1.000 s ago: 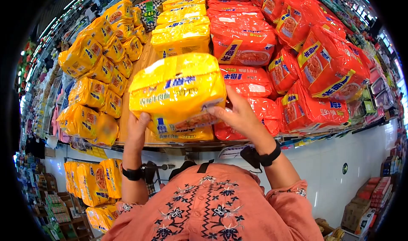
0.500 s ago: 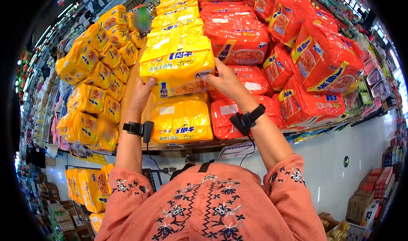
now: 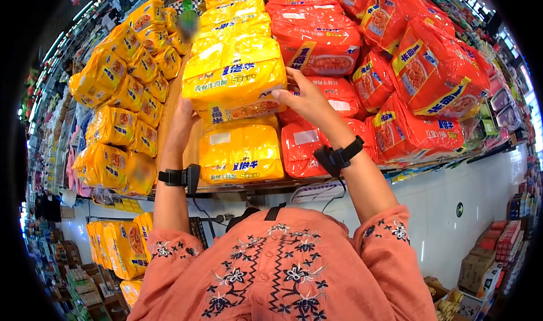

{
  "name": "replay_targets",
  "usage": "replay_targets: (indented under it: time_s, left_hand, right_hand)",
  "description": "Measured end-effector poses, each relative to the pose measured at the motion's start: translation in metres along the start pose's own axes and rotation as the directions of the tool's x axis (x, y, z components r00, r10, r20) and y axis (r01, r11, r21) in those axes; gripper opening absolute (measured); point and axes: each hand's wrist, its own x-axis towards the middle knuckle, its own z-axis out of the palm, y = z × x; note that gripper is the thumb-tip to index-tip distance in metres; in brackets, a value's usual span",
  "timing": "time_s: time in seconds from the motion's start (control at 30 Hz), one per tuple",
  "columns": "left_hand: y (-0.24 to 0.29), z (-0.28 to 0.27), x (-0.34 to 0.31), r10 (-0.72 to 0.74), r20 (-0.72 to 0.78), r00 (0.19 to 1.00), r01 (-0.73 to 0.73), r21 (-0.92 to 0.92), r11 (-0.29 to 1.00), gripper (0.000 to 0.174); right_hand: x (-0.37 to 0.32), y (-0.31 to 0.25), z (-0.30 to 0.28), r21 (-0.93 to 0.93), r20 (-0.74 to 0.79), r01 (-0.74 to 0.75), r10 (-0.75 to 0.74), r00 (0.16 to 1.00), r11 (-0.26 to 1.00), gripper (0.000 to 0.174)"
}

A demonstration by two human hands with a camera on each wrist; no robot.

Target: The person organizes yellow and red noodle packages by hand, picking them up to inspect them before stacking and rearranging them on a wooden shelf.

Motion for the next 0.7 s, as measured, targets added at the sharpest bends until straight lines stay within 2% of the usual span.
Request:
replay_targets:
  time_s: [0.17, 0.27, 0.47, 0.57, 0.67, 0.7]
  left_hand:
    - [0.024, 0.014, 0.004, 0.023, -0.065, 0.998, -0.029, -0.088, 0.996, 0.073]
    - [0.023, 0.016, 0.012, -0.012, -0.077, 0.997, 0.003, -0.113, 0.994, 0.069]
    - [0.029, 0.024, 0.008, -0.03, -0.085, 0.996, 0.026, -0.048, 0.999, 0.064]
    - [0.026, 0.025, 0.006, -0.043, -0.109, 0.993, 0.039, -0.038, 0.999, 0.063]
    - [0.029, 0.025, 0.003, -0.043, -0.079, 0.996, 0.042, -0.014, 0.999, 0.069]
    - [0.026, 0.023, 0.002, -0.037, -0.113, 0.993, 0.036, -0.01, 0.999, 0.072]
  right_hand:
    - [0.005, -0.023, 0.005, 0.077, -0.033, 0.0, 0.002, 0.999, 0.997, 0.056]
    - [0.013, -0.018, 0.007, 0.013, -0.051, 0.032, -0.032, 0.998, 0.999, 0.051]
    - [0.011, -0.015, 0.006, -0.056, -0.042, -0.044, 0.042, 0.998, 0.997, 0.049]
    - [0.011, -0.013, 0.005, -0.082, -0.02, -0.068, 0.067, 0.998, 0.994, 0.049]
    - [0.01, -0.014, 0.006, -0.075, -0.036, -0.073, 0.071, 0.997, 0.994, 0.049]
    - [0.009, -0.012, 0.006, -0.063, -0.057, -0.064, 0.061, 0.996, 0.996, 0.05]
